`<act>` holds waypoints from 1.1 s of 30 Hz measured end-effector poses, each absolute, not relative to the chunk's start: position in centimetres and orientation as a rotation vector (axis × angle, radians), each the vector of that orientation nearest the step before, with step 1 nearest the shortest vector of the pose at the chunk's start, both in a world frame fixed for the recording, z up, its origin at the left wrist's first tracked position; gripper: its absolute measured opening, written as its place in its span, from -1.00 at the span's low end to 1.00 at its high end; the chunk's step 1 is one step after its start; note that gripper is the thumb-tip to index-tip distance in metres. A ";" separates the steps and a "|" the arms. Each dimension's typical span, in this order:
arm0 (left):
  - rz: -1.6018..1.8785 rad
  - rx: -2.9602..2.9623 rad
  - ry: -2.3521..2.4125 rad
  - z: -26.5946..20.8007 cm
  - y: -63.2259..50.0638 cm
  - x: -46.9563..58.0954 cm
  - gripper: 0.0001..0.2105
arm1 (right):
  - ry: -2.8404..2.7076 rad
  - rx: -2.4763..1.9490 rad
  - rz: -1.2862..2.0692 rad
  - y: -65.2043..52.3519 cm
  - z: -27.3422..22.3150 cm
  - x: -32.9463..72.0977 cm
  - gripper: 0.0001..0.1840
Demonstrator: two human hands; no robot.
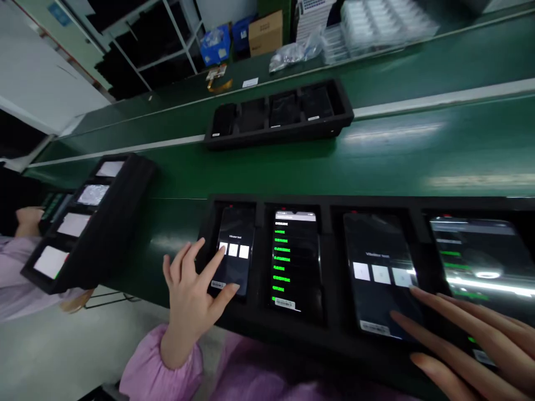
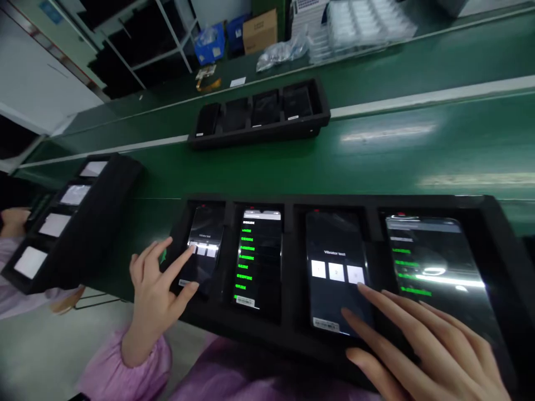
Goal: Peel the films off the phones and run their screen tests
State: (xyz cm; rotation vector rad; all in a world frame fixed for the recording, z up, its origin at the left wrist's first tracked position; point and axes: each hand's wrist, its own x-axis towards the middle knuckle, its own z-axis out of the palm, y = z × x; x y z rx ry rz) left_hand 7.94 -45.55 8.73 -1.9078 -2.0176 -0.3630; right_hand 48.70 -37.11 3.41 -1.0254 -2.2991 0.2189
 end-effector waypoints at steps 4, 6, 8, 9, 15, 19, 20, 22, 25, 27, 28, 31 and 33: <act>-0.554 -1.990 -1.935 9.6 -45.3 10.1 -0.43 | -2.336 -1.039 0.157 -37.1 4.8 48.3 -0.34; -0.573 -2.145 -1.894 9.8 -44.9 11.8 -0.47 | -2.313 -1.047 0.126 -37.1 5.4 47.9 -0.31; -0.568 -2.246 -1.854 9.8 -44.2 13.5 -0.50 | -2.302 -1.036 0.091 -37.1 5.8 47.5 -0.29; -0.559 -2.264 -1.849 9.7 -43.8 14.2 -0.49 | -2.306 -1.024 0.082 -37.1 5.9 47.4 -0.30; -0.599 -2.270 -1.831 9.2 -43.7 14.9 -0.43 | -2.335 -0.909 0.008 -36.9 6.5 47.0 -0.70; -0.598 -2.288 -1.797 9.0 -44.7 14.1 -0.44 | -2.346 -0.888 -0.031 -36.7 6.8 46.8 -0.74; -0.588 -2.286 -1.800 8.9 -44.9 14.0 -0.45 | -2.346 -0.885 -0.034 -36.7 6.8 46.8 -0.74; -0.575 -2.293 -1.792 8.8 -45.0 14.1 -0.47 | -2.354 -0.881 -0.042 -36.6 6.8 46.8 -0.73; -0.578 -2.317 -1.758 8.6 -44.9 14.3 -0.49 | -2.369 -0.880 -0.042 -36.6 6.8 46.9 -0.72; -0.564 -2.349 -1.727 8.6 -44.8 14.4 -0.48 | -2.369 -0.887 -0.041 -36.5 6.9 46.8 -0.72; -0.561 -2.355 -1.718 8.6 -44.7 14.6 -0.47 | -2.371 -0.889 -0.039 -36.5 7.0 46.8 -0.72; -0.545 -2.342 -1.733 8.6 -44.5 14.9 -0.45 | -2.388 -0.890 -0.036 -36.5 7.3 46.7 -0.73; -0.538 -2.329 -1.758 8.6 -44.4 15.0 -0.45 | -2.399 -0.891 -0.044 -36.6 7.5 46.6 -0.74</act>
